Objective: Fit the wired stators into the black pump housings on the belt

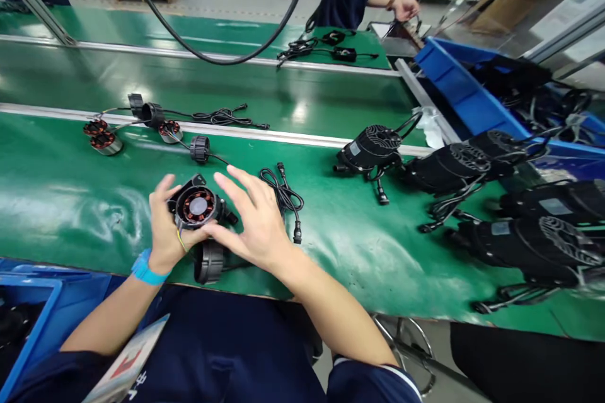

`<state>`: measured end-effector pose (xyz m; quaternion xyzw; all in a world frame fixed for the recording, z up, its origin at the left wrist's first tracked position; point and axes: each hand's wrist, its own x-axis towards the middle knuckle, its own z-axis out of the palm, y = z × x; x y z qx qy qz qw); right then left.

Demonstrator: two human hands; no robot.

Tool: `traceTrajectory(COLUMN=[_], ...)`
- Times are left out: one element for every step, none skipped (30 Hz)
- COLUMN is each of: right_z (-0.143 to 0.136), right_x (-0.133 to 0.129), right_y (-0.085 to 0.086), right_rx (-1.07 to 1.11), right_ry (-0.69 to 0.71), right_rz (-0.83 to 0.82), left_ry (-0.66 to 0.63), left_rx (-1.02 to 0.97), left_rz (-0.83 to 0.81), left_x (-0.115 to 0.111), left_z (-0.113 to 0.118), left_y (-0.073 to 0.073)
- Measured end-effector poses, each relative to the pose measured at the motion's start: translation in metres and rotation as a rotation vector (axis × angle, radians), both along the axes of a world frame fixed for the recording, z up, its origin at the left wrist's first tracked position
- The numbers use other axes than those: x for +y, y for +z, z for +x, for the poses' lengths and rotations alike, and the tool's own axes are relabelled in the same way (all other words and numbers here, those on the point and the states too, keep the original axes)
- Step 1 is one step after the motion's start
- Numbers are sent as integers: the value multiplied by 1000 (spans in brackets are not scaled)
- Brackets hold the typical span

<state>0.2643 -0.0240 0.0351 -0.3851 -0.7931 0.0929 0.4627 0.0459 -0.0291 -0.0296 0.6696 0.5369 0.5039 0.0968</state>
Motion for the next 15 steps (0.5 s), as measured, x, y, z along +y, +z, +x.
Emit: traceTrajectory(right_z=[2,3,1,-3,-8,-16,-25,-35,-44,-51,-56,-59,-59,-57,-53], right_x=[0,0,-3,-7,-13,-20,-27,-33,-37,-41,-42,-42,-41,-39,-38], right_y=[2,4,4,3,0,-6,-15,-26,-38,-50,-59,-66,-70,-71,-68], right_rx=[83,171,246,286,281,259,236,267,379,512,665,801,903,978,1010], right_ry=[22,98,236,428,648,853,1014,1094,1105,1078,1014,932,845,761,688], right_rz=[-90,-200,-327,-475,-646,-830,-1016,-1182,-1309,-1384,-1407,-1378,-1304,-1187,-1051], left_ry=[9,28,56,90,126,164,204,246,289,333,371,405,430,443,435], left_rx=[6,13,28,54,91,127,158,181,190,190,191,185,184,188,195], left_rz=[-7,11,57,133,226,328,428,517,591,656,709,756,787,805,795], left_x=[2,5,7,9,11,12,13,14,14,14,14,13,12,10,9], left_z=[-1,-3,-4,-6,-7,-8,-9,-9,-9,-9,-9,-10,-11,-12,-13], left_y=[0,2,6,11,19,27,37,47,57,65,72,77,79,78,74])
